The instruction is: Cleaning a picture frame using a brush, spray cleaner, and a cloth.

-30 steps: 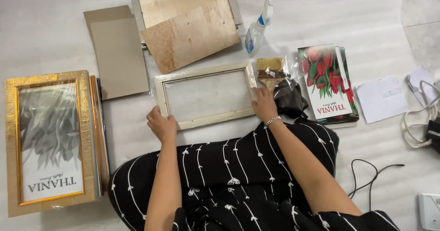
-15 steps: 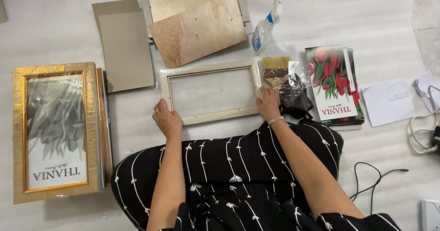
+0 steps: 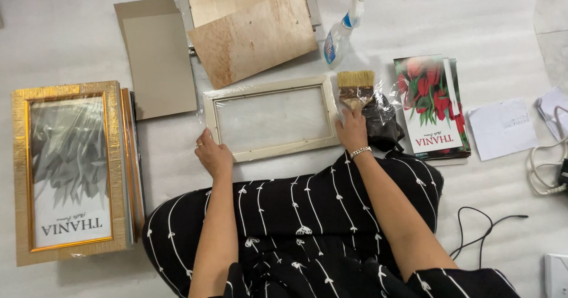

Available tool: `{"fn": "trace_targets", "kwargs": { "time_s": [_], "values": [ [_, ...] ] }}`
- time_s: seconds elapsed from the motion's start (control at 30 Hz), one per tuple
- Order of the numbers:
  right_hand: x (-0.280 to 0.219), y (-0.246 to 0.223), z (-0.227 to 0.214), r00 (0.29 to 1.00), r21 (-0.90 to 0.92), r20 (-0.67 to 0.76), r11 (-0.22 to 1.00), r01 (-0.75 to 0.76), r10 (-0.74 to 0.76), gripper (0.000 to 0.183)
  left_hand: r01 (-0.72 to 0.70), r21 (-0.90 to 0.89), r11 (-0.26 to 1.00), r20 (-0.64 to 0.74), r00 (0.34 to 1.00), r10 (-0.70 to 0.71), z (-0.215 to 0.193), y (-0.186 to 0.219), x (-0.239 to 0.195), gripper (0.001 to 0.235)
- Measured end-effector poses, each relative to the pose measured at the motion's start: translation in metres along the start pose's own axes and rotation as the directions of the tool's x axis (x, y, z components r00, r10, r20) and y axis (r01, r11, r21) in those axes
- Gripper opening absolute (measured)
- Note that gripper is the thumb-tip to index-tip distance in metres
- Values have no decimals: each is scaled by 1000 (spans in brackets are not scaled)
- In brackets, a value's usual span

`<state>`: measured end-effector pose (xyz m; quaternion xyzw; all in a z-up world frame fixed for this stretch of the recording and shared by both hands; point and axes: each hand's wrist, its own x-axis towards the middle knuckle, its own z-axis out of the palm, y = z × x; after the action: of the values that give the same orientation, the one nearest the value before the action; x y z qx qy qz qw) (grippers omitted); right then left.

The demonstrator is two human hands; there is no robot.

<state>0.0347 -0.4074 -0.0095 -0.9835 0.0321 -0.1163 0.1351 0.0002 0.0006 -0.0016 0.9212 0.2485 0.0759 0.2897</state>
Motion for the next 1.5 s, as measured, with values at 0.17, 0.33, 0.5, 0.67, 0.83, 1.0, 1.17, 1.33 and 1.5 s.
{"fn": "trace_targets", "kwargs": {
  "time_s": [0.17,0.33,0.5,0.67,0.83,1.0,1.17,1.33,1.5],
  "values": [
    [-1,14,10,999,-41,19,998,42,-41,41,-26,-15,1000,-15,1000,26,-2,0,0,67],
    [4,3,-3,997,-136,51,990,-42,50,40,-26,-21,999,-17,1000,26,-3,0,0,67],
    [40,-13,-39,959,-3,-261,993,117,-113,13,68,-123,990,-61,995,-76,4,-3,6,74],
    [128,0,-35,938,305,-344,949,75,36,24,150,-71,986,-69,986,-155,13,-9,13,74],
    [229,-4,-18,911,592,26,728,-346,411,72,145,-130,981,-106,982,-159,5,-5,15,70],
    [243,-45,-40,894,602,77,694,-395,441,60,259,-178,949,68,966,-251,-17,5,19,60],
    [213,-63,-57,919,734,-320,673,87,231,48,248,-210,946,-11,967,-255,9,-13,23,60],
    [152,-121,-146,918,867,-363,417,271,158,48,188,-236,953,-111,969,-219,23,-23,20,61],
    [95,-141,-165,932,932,145,269,-241,333,15,204,-280,938,-102,965,-241,26,-26,19,60]
  ]
}}
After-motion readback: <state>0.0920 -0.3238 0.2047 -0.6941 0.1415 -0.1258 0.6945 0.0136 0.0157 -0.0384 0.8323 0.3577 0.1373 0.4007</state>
